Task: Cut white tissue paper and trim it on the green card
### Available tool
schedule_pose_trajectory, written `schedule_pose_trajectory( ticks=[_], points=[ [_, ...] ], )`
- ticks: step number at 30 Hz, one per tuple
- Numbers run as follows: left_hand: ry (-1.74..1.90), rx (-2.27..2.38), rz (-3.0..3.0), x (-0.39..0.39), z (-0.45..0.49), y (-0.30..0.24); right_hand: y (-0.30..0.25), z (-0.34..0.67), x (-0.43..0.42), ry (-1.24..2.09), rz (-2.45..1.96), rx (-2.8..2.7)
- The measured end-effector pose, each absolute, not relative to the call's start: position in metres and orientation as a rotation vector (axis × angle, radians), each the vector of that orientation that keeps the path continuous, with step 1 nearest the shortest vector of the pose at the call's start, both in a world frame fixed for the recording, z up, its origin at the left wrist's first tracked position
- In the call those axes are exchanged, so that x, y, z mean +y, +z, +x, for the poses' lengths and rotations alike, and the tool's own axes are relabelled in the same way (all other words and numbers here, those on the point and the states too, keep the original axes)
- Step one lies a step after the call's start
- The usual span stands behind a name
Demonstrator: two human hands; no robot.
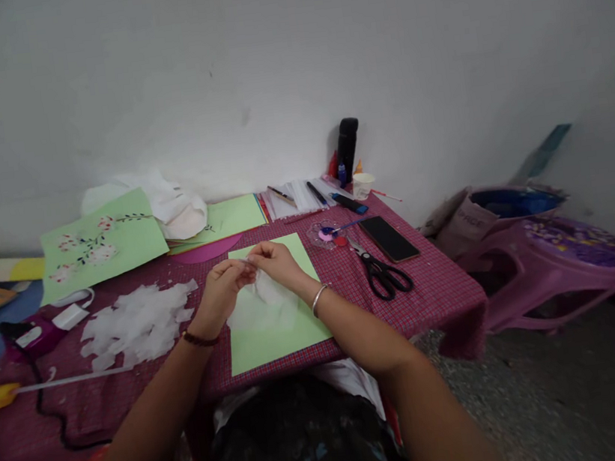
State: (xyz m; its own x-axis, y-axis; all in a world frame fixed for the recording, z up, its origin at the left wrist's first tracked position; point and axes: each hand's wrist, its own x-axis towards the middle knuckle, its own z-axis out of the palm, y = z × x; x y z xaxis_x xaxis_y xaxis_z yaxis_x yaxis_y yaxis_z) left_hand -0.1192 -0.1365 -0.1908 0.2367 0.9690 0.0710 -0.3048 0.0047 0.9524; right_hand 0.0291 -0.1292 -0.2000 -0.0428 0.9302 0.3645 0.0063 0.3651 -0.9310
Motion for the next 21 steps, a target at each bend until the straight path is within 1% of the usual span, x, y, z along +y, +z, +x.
schedule_pose_trajectory(
  ticks=[6,14,21],
  points=[
    [1.031,0.759,1.124,-0.1358,-0.1209,-0.1919,-0.1953,0.0303,-0.1327,1.031,-0.921,-1.333],
    [1.129,0.657,1.003,-0.1348,-0.1224,-0.1882,-0.1906,0.0317,-0.1349,0.976,-0.906,-1.409],
    [1.197,0.677,0.971,-0.1325,-0.1221,-0.19,-0.1924,0.0318,-0.1344,0.955,-0.918,-1.447]
  ],
)
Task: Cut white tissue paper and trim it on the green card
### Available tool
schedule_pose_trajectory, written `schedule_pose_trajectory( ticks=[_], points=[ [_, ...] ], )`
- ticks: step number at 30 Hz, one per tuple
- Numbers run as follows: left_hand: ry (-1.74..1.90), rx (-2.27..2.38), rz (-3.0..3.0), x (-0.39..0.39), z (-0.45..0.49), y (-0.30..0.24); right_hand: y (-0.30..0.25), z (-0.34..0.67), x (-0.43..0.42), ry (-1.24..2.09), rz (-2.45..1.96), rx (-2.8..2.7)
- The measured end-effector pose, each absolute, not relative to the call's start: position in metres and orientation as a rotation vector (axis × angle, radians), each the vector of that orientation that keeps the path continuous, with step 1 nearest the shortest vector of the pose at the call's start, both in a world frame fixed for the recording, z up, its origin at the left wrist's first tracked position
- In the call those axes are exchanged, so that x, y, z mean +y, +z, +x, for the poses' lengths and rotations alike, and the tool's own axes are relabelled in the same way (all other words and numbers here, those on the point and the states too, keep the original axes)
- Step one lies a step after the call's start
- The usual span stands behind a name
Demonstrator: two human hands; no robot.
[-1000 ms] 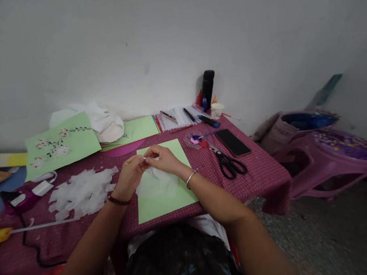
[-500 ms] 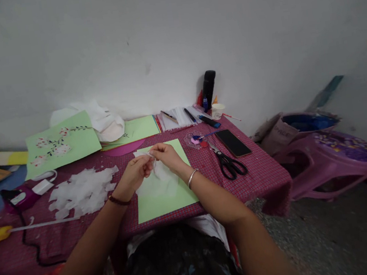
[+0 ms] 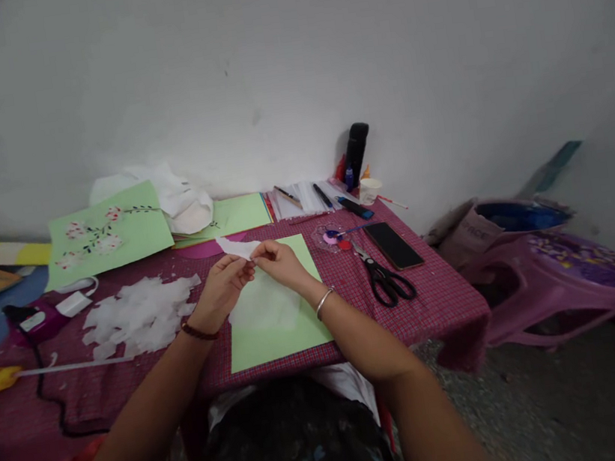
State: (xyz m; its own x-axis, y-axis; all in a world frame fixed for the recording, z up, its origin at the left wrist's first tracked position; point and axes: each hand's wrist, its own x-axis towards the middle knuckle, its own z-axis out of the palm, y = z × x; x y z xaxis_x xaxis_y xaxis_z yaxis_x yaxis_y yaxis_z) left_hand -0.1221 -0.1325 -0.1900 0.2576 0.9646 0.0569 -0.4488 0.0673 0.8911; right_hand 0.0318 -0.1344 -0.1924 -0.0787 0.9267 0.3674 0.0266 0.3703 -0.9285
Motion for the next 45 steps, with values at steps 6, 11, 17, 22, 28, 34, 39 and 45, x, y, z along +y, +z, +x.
schedule_pose_trajectory(
  ticks=[6,11,17,22,28,34,39,45],
  points=[
    [1.183,0.728,0.999,-0.133,-0.122,-0.19,-0.194,0.032,-0.134,0.972,-0.933,-1.453],
    [1.164,0.751,1.035,-0.134,-0.121,-0.189,-0.196,0.03,-0.134,0.972,-0.938,-1.466],
    [1.176,0.797,1.124,-0.133,-0.122,-0.192,-0.191,0.032,-0.137,0.902,-0.965,-1.514],
    [1.197,0.871,1.274,-0.133,-0.121,-0.196,-0.188,0.033,-0.14,0.798,-0.997,-1.54],
    [1.172,0.93,1.355,-0.132,-0.12,-0.201,-0.202,0.032,-0.131,0.893,-1.047,-1.602],
    [1.23,0.961,1.26,-0.123,-0.126,-0.199,-0.216,0.033,-0.122,0.784,-1.149,-1.642],
    [1.231,0.951,1.203,-0.121,-0.125,-0.198,-0.223,0.022,-0.117,0.763,-1.148,-1.71],
    [1.133,0.955,1.09,-0.119,-0.129,-0.198,-0.223,0.019,-0.107,0.661,-1.186,-1.613]
  ],
)
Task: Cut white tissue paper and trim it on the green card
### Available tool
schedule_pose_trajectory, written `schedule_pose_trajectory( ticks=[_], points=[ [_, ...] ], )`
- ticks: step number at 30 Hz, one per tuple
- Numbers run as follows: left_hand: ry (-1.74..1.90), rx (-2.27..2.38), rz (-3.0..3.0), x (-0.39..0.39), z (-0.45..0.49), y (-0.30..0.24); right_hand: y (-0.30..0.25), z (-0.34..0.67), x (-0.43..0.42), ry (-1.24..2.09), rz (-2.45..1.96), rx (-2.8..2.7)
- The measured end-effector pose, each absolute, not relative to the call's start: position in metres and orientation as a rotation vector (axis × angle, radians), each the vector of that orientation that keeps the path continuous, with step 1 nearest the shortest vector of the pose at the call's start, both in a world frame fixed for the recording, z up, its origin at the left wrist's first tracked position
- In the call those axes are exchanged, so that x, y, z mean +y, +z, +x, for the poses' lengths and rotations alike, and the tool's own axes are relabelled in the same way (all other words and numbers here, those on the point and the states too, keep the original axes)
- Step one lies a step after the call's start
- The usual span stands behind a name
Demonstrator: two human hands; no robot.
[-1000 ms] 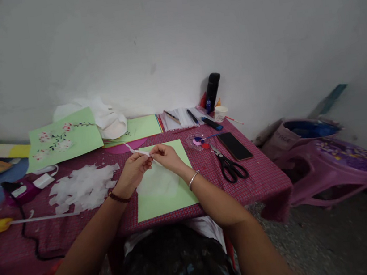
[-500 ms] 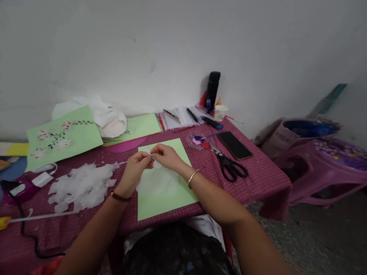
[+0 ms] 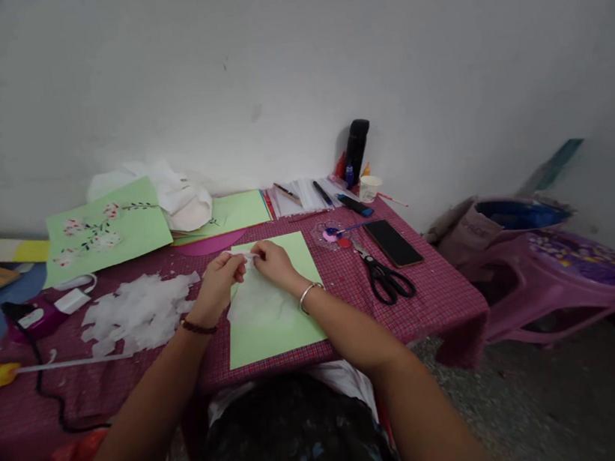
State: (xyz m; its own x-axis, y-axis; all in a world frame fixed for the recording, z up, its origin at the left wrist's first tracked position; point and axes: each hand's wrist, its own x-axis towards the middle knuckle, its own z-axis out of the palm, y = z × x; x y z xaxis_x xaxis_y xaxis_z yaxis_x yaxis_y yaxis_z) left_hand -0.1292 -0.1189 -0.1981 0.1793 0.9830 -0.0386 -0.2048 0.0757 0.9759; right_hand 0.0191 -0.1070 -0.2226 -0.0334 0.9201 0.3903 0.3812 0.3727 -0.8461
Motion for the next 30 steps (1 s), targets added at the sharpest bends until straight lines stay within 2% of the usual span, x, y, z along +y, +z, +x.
schedule_pose_trajectory(
  ticks=[6,13,21,26,30],
  points=[
    [0.796,0.895,0.885,-0.113,-0.137,-0.193,-0.221,0.034,-0.105,0.665,-1.186,-1.53],
    [0.836,0.876,0.817,-0.114,-0.136,-0.192,-0.221,0.037,-0.108,0.6,-1.162,-1.594],
    [0.787,0.924,1.006,-0.121,-0.134,-0.191,-0.212,0.049,-0.115,0.491,-1.149,-1.74],
    [0.836,0.995,1.107,-0.122,-0.129,-0.197,-0.2,0.051,-0.122,0.539,-1.109,-1.733],
    [0.827,0.993,1.162,-0.124,-0.128,-0.198,-0.198,0.04,-0.129,0.718,-1.065,-1.73]
  ],
)
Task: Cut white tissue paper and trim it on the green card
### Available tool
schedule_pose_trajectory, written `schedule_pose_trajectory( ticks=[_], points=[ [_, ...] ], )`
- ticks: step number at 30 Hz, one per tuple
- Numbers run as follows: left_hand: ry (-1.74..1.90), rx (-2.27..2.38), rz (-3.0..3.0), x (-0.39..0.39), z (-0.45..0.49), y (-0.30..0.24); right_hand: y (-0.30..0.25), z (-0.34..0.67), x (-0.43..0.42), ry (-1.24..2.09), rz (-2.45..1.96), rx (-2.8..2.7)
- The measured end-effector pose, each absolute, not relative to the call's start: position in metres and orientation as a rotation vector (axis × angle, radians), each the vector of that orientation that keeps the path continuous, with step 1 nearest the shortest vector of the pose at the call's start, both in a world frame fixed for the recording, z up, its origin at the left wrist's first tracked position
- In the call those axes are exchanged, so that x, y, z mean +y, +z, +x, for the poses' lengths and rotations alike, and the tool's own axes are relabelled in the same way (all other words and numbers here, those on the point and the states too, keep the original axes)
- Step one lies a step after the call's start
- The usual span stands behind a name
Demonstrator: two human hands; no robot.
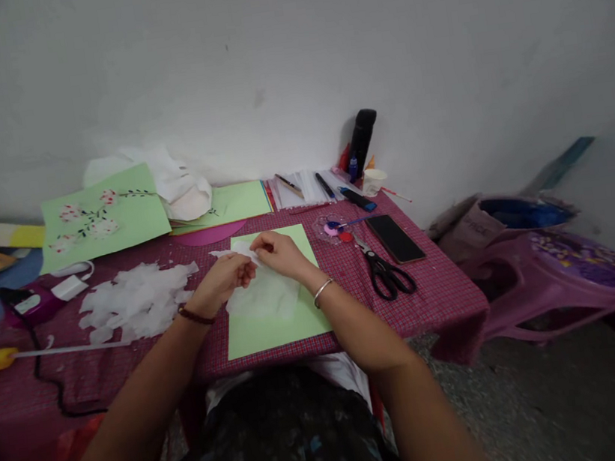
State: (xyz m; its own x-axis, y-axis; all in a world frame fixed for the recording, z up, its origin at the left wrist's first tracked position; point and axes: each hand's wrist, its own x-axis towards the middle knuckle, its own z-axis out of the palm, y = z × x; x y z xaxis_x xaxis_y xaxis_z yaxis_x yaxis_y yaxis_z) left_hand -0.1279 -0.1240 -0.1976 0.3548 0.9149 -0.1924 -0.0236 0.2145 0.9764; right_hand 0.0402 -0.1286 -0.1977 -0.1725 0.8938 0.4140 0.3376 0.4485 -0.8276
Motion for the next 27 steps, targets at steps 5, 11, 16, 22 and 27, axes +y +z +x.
schedule_pose_trajectory(
  ticks=[5,11,16,22,27],
  points=[
    [0.804,0.983,1.21,-0.1258,-0.1277,-0.195,-0.2044,0.0311,-0.1272,0.934,-1.049,-1.678],
    [0.813,0.986,1.226,-0.1245,-0.1273,-0.1986,-0.2074,0.0338,-0.1218,1.075,-1.023,-1.569],
    [0.815,0.972,1.228,-0.1223,-0.1267,-0.2018,-0.208,0.0369,-0.1199,1.138,-1.022,-1.525],
    [0.824,0.987,1.244,-0.1237,-0.1252,-0.1998,-0.2069,0.0376,-0.1202,1.199,-1.024,-1.506],
    [0.832,1.02,1.252,-0.1225,-0.1251,-0.2008,-0.2058,0.0383,-0.1206,1.213,-1.014,-1.513]
  ],
)
